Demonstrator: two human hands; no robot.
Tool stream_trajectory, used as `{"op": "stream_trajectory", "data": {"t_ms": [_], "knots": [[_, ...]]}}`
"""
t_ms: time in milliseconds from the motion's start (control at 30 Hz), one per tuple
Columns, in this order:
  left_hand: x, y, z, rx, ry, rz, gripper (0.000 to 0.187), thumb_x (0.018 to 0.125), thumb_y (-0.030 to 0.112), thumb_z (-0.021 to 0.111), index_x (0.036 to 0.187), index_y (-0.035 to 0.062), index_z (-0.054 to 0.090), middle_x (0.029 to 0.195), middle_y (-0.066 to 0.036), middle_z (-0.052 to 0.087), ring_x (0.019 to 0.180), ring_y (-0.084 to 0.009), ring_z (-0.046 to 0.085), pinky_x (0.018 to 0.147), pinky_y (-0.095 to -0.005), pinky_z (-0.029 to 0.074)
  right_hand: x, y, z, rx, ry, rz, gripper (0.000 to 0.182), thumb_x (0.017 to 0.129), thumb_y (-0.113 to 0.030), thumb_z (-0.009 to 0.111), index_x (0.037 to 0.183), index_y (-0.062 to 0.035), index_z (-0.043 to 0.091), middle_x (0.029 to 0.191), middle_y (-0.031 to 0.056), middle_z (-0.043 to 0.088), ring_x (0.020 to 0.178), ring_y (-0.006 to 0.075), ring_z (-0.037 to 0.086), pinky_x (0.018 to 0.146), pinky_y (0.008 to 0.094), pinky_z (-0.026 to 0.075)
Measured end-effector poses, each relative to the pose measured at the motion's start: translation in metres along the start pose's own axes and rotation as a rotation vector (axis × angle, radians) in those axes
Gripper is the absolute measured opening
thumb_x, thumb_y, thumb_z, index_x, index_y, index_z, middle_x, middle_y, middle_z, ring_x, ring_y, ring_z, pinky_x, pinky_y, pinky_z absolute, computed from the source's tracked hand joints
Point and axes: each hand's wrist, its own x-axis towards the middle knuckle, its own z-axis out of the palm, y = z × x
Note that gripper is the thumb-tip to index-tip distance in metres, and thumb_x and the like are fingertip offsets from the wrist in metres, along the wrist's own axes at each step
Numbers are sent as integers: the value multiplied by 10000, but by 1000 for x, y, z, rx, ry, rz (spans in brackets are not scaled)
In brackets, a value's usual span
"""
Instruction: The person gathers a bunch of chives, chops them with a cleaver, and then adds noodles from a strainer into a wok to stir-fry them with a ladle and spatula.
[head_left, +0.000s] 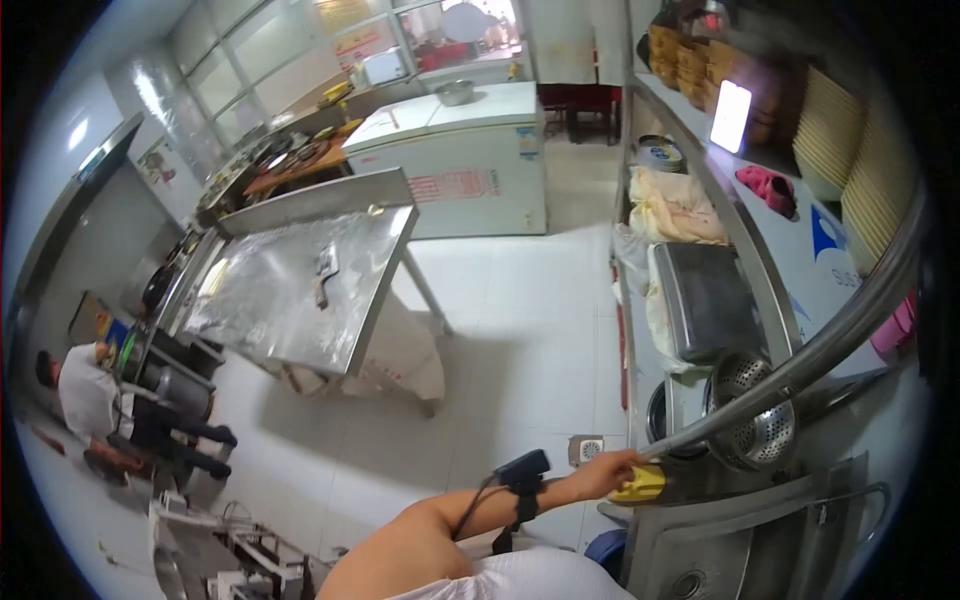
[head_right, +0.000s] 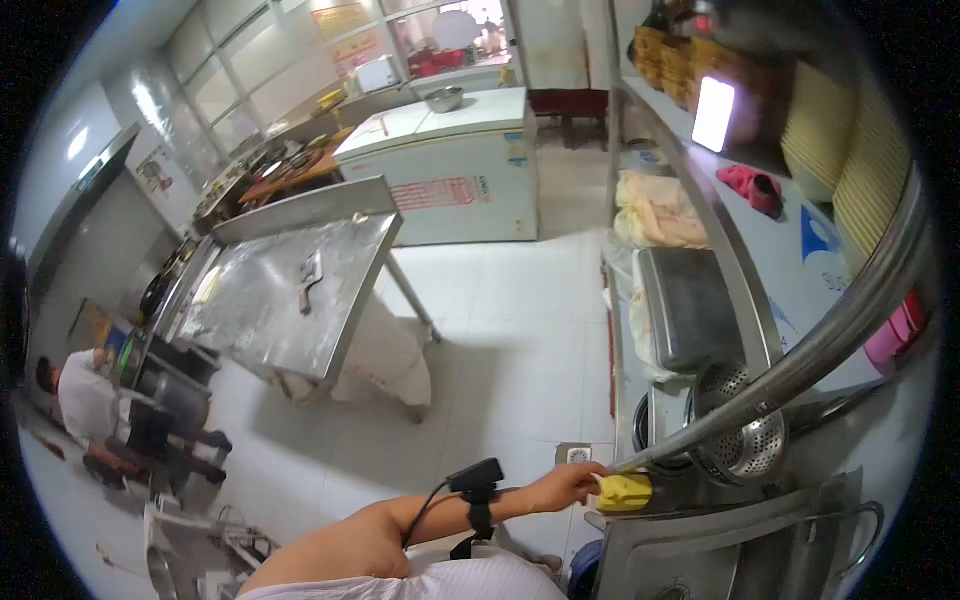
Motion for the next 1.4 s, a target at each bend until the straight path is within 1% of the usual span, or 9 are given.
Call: {"op": "stream_trajectory", "data": {"t_ms": [300,533,600,767,867,1000,1167,1333,1400], "knots": [[-15,-24,-113,-170,180,-270,184,833,151,507,936,2,538,621,-50,565,489,-80,509,416,-223,426,-49,-64,58,-16,218,-37,321,752,-237,546,962,5,519,822,85,554,654,193,542,551,271,449],[-31,-107,-170,-183,275,-230,181,802,121,492,929,9,554,685,-65,579,587,-121,555,572,-248,463,-79,-84,108,-18,371,-20,311,754,-233,543,954,4,522,817,84,553,647,193,540,544,269,447],[-31,-109,-195,-121,229,-300,177,779,78,495,931,13,556,740,-81,585,659,-137,568,620,-249,461,-83,-88,124,1,389,-8,308,754,-232,542,952,4,523,816,83,553,646,193,540,542,268,447],[-4,-106,-230,64,248,-155,180,755,38,532,933,19,554,876,-100,573,772,-157,565,708,-254,463,-91,-99,174,27,414,-4,301,755,-229,540,946,3,525,813,83,552,641,193,539,538,267,446],[21,-114,-242,-110,155,-107,175,774,41,529,948,24,547,893,-96,570,798,-153,565,721,-259,465,-81,-107,213,39,416,16,297,756,-228,539,943,2,526,810,82,552,638,193,539,535,266,445],[55,-119,-269,-353,-41,-248,166,791,45,528,948,-10,519,775,-58,559,672,-127,578,637,-242,480,-44,-123,257,48,375,20,291,756,-226,537,938,1,527,808,82,551,635,193,538,531,265,444],[122,-113,-332,-284,-85,-302,160,816,88,508,938,-15,513,730,-49,539,544,-85,549,472,-220,448,42,-141,310,54,201,41,284,757,-223,535,933,0,529,804,81,551,630,193,537,527,263,443],[196,-90,-414,-251,48,-346,156,822,86,489,946,-5,511,731,-44,539,548,-86,537,487,-223,452,146,-199,371,-6,-16,9,277,758,-221,533,927,-1,531,800,81,550,626,193,536,522,262,442],[226,-96,-452,-249,82,-242,182,839,97,481,992,0,498,810,-43,544,670,-101,555,601,-226,468,189,-232,400,-53,-118,-14,275,759,-219,532,925,-1,532,799,81,550,624,193,535,520,261,442]]}}
